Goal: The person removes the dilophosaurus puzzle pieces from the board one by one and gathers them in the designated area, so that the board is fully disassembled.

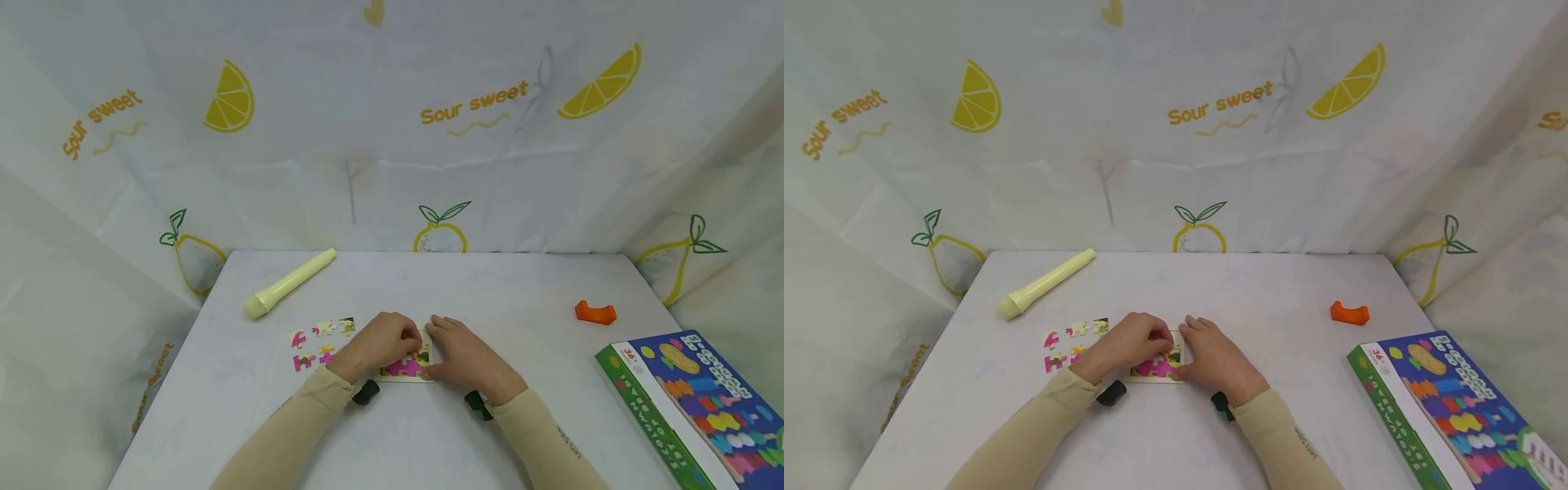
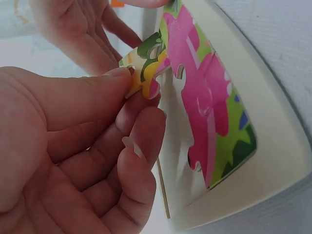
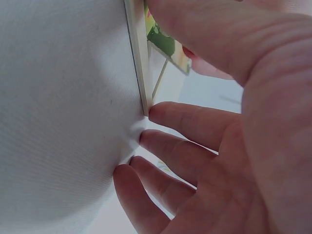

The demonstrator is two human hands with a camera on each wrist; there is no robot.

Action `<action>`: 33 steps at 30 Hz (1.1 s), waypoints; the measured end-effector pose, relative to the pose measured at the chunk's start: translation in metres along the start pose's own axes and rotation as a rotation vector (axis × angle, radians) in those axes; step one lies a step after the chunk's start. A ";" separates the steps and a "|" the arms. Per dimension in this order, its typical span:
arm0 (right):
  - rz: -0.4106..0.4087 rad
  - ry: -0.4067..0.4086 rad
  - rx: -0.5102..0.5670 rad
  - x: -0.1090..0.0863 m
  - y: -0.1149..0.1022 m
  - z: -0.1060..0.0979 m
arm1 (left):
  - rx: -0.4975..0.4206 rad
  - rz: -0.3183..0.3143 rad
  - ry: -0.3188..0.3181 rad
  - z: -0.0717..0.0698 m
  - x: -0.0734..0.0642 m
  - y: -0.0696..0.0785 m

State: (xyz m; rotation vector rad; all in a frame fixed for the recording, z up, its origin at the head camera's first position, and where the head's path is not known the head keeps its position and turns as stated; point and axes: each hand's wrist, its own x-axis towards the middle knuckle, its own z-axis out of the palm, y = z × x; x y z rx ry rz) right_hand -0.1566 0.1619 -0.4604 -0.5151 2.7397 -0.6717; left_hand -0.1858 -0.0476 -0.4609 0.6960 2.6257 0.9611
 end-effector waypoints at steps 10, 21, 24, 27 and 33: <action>0.059 -0.004 -0.012 -0.004 -0.004 -0.002 | -0.031 -0.047 0.021 -0.024 -0.020 -0.020; 0.052 -0.007 -0.014 -0.004 -0.006 -0.002 | -0.077 -0.202 0.079 -0.064 -0.074 -0.071; 0.053 -0.005 -0.015 -0.005 -0.005 -0.002 | -0.059 -0.199 0.081 -0.066 -0.078 -0.076; 0.052 -0.006 -0.007 -0.005 -0.004 -0.001 | -0.055 -0.192 0.081 -0.066 -0.079 -0.078; 0.050 -0.012 -0.008 -0.003 -0.004 0.000 | -0.064 -0.204 0.081 -0.063 -0.079 -0.078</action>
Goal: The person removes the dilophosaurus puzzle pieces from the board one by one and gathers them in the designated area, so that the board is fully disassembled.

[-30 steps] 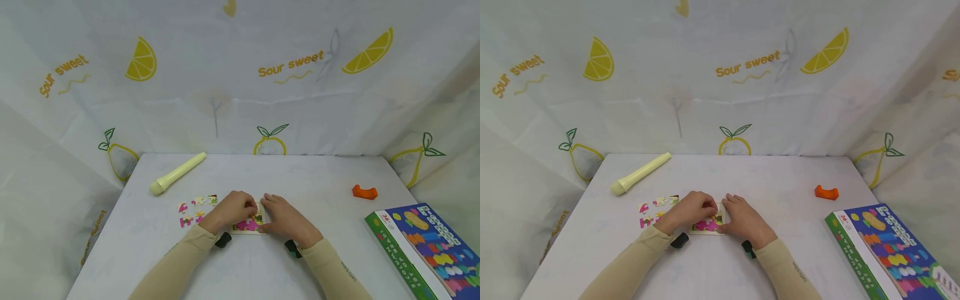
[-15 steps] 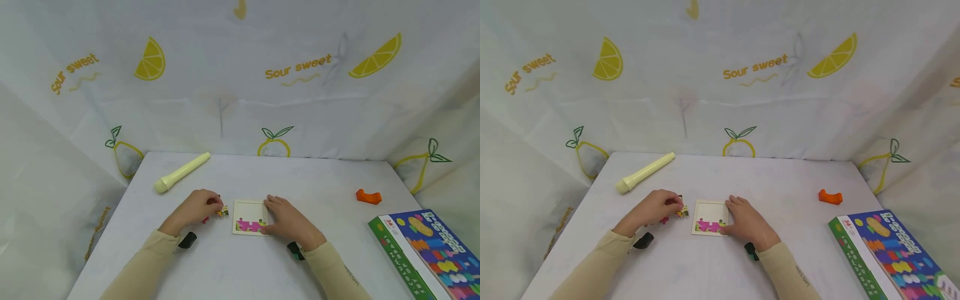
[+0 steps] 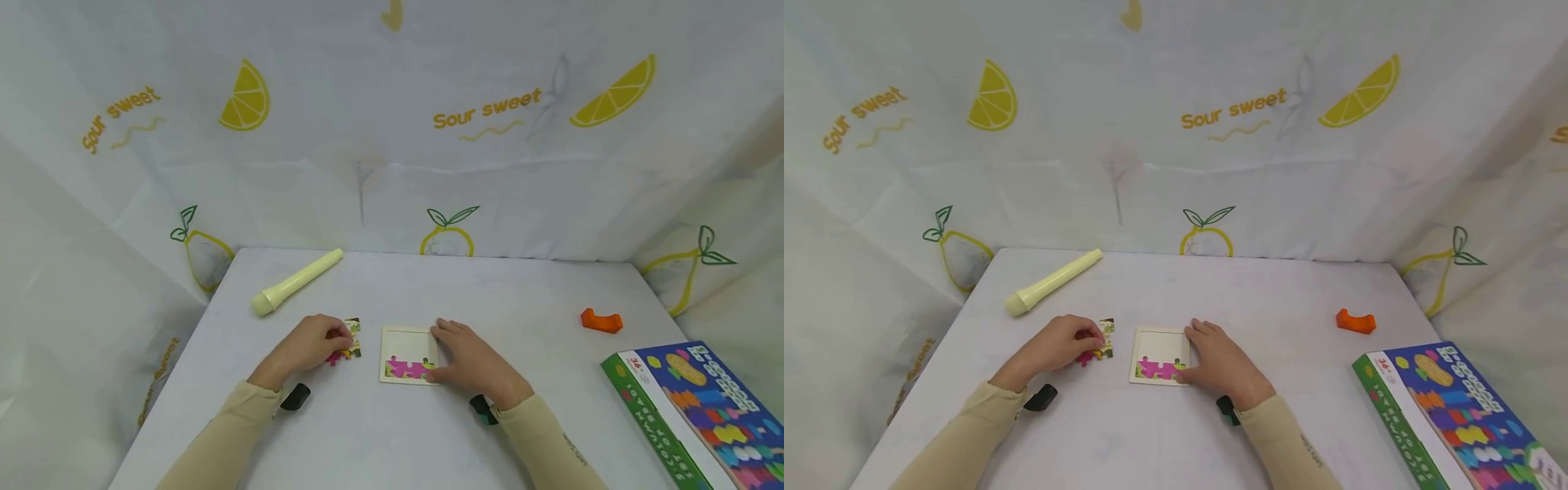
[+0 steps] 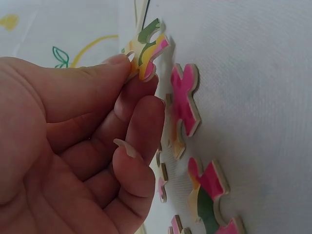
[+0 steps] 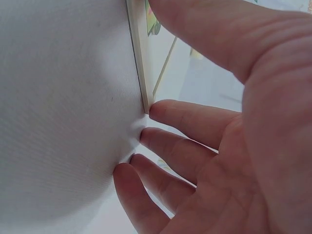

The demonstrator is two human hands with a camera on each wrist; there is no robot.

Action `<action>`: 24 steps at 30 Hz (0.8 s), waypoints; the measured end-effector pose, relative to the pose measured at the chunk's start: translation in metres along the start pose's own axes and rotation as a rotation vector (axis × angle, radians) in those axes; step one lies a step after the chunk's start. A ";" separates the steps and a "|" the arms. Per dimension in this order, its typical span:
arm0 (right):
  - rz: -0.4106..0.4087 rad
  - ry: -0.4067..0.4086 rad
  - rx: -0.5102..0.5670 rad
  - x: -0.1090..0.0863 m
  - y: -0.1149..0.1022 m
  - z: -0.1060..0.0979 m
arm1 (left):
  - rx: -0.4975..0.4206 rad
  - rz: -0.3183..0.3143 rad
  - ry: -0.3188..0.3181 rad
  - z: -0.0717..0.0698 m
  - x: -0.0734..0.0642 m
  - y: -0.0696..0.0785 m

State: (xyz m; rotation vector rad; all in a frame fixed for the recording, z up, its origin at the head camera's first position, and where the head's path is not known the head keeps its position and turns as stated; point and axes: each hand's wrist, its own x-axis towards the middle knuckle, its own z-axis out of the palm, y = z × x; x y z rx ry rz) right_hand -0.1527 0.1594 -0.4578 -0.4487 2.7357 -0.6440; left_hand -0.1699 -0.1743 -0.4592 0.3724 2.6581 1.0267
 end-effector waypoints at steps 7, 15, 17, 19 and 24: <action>0.002 -0.001 -0.016 0.002 -0.001 0.000 | 0.008 0.017 0.009 0.004 0.001 0.001; 0.009 -0.010 -0.008 0.003 0.000 0.001 | 0.024 0.019 0.031 0.006 0.001 0.001; 0.011 -0.010 -0.006 0.003 0.000 0.001 | 0.026 0.023 0.035 0.006 0.001 0.001; 0.012 -0.012 -0.006 0.003 0.000 0.001 | 0.024 0.027 0.039 0.007 0.001 0.001; 0.009 -0.013 -0.008 0.003 0.000 0.001 | 0.034 0.033 0.048 0.009 0.002 -0.001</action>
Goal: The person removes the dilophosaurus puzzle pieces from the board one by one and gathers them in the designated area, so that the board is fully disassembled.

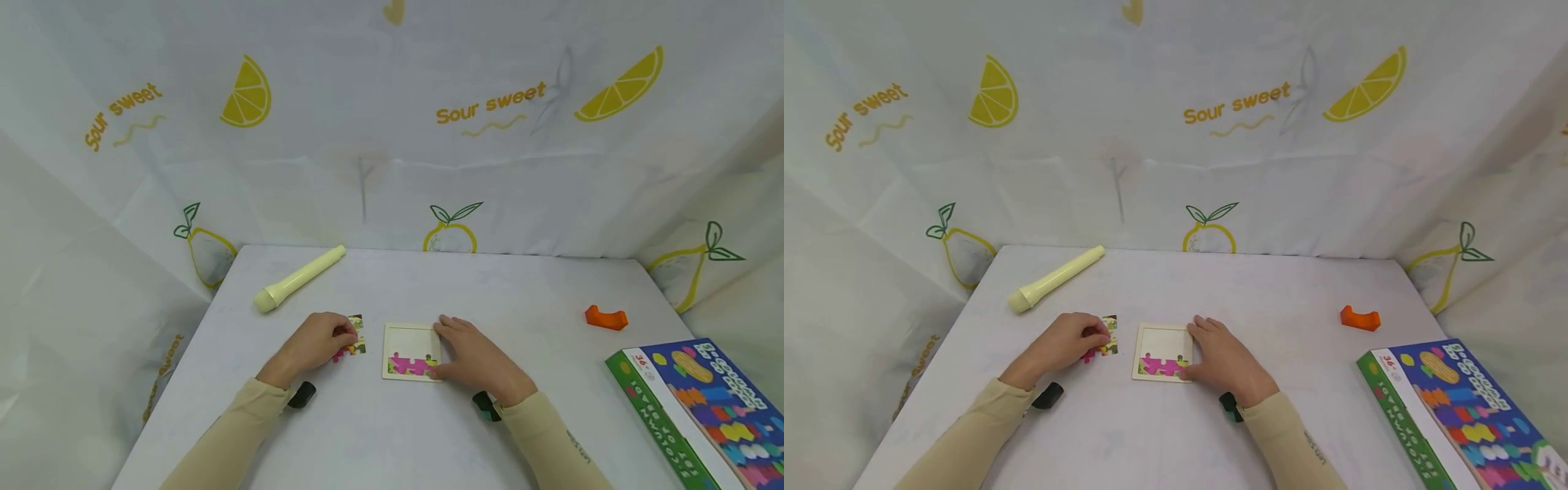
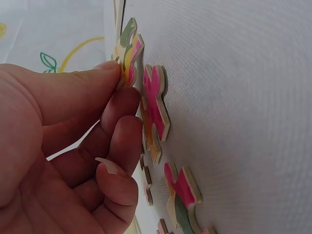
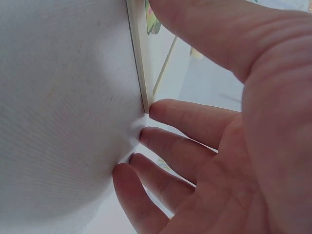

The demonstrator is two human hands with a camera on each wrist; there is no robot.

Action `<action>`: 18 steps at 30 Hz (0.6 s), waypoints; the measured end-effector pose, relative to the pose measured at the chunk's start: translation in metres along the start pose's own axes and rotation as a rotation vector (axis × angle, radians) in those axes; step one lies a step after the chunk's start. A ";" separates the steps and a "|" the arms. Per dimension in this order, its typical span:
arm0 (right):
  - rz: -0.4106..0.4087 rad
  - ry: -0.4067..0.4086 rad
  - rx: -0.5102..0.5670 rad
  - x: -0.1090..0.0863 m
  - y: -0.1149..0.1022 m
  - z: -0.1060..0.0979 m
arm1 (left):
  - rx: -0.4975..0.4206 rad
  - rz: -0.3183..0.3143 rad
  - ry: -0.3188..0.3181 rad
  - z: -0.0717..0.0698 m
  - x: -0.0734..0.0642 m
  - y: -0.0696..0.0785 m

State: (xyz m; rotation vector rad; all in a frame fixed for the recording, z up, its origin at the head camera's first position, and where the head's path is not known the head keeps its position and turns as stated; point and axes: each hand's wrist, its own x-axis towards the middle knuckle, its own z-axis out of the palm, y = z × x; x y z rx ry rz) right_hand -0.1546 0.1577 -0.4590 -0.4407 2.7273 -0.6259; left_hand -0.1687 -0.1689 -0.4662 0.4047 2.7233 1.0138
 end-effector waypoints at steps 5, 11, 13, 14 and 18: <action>-0.005 0.009 0.004 -0.001 -0.001 -0.001 | 0.012 0.004 0.002 0.001 0.001 0.000; 0.001 0.009 0.007 0.000 0.000 -0.001 | 0.020 0.003 0.010 0.001 0.001 0.001; -0.005 0.012 0.009 0.000 -0.001 -0.001 | 0.023 -0.002 0.012 0.002 0.001 0.001; -0.010 0.013 0.010 0.000 -0.001 0.000 | 0.023 -0.005 0.014 0.002 0.001 0.001; -0.080 0.015 0.007 -0.002 -0.003 0.001 | 0.028 -0.014 0.024 0.002 0.001 0.002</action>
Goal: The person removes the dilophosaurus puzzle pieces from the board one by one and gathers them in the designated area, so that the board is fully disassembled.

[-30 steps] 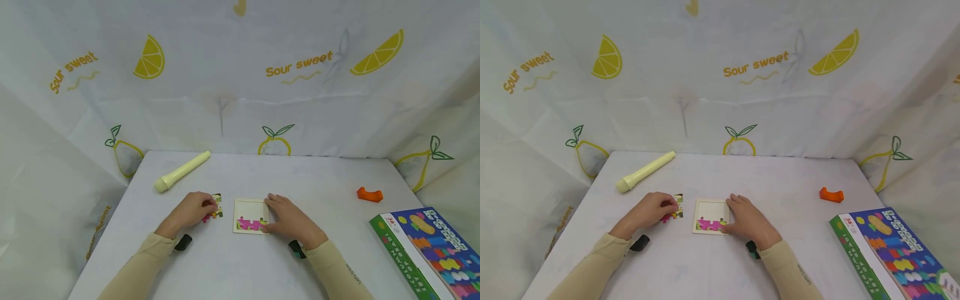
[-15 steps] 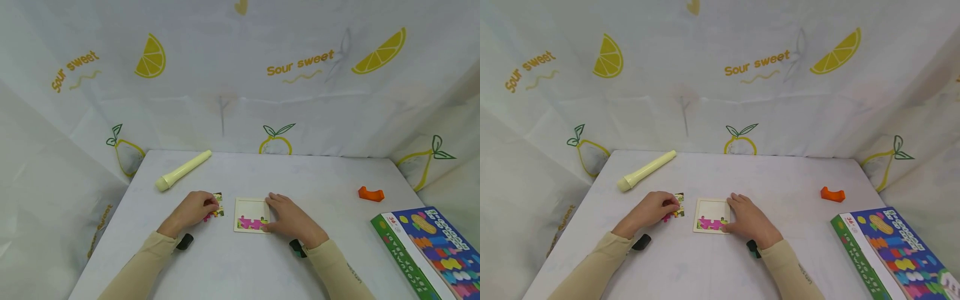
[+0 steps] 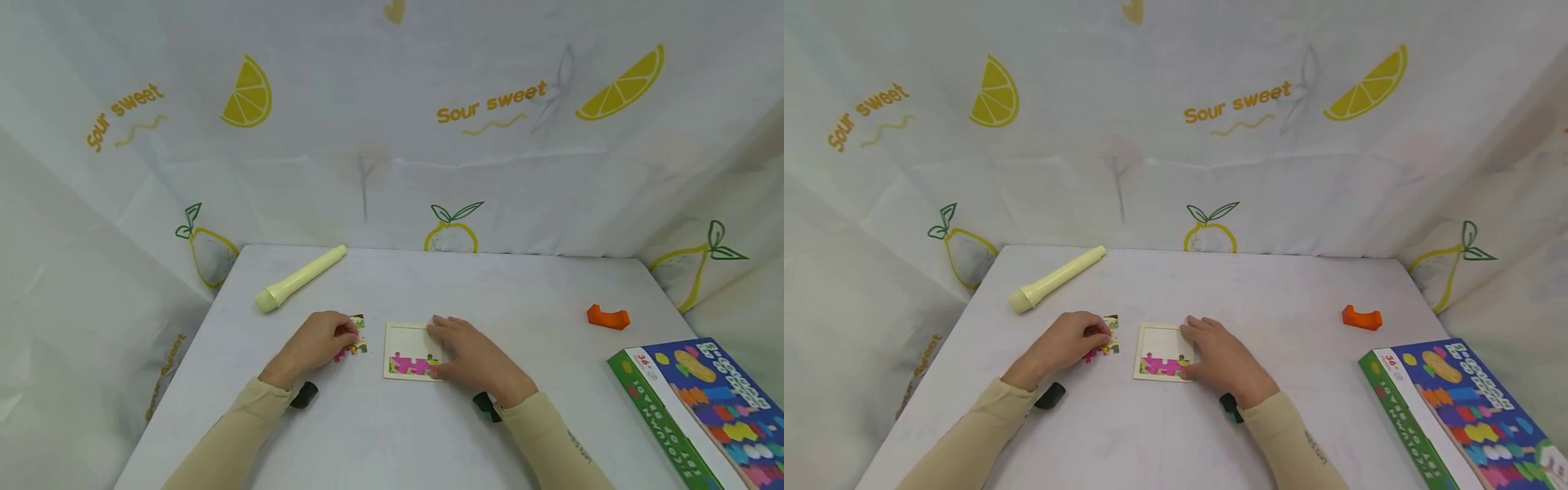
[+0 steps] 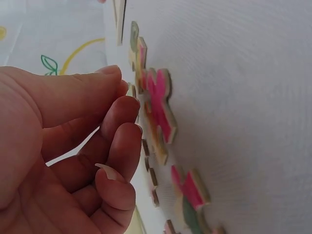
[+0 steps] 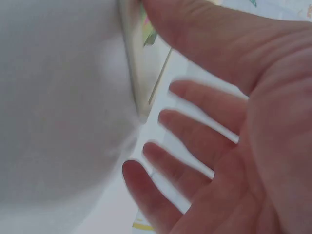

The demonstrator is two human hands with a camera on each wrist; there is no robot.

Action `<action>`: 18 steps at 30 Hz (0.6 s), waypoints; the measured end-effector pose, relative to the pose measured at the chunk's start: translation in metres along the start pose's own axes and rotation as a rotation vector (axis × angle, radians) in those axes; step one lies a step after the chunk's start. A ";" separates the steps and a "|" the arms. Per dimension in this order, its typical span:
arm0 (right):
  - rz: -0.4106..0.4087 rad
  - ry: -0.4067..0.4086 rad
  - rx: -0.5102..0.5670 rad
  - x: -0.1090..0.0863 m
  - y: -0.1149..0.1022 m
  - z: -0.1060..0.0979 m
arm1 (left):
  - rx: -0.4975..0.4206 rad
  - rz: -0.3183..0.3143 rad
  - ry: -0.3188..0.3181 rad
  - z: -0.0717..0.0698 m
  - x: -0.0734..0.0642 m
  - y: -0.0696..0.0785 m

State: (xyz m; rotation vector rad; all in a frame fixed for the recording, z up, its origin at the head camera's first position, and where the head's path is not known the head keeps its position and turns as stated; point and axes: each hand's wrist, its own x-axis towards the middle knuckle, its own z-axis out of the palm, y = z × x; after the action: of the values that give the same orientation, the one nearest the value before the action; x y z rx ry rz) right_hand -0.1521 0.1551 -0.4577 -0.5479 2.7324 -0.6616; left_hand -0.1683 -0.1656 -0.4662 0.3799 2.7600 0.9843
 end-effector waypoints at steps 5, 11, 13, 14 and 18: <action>-0.127 -0.048 -0.026 0.000 -0.007 0.001 | 0.001 0.006 0.007 0.002 0.001 0.007; -0.219 -0.040 -0.060 -0.002 -0.010 -0.002 | 0.069 0.127 -0.073 0.019 0.013 0.032; -0.243 -0.031 -0.061 -0.003 -0.010 -0.003 | 0.068 0.150 -0.108 0.024 0.017 0.042; -0.258 -0.027 -0.067 -0.003 -0.009 -0.003 | 0.062 0.151 -0.125 0.026 0.019 0.046; -0.281 -0.027 -0.070 -0.003 -0.007 -0.003 | 0.049 0.153 -0.177 0.031 0.022 0.060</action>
State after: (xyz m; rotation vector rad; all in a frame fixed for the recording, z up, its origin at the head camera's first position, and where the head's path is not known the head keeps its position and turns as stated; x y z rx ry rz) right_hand -0.1483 0.1522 -0.4513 -0.9621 2.6864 -0.6171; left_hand -0.1701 -0.0960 -0.4538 0.6611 2.6300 0.8701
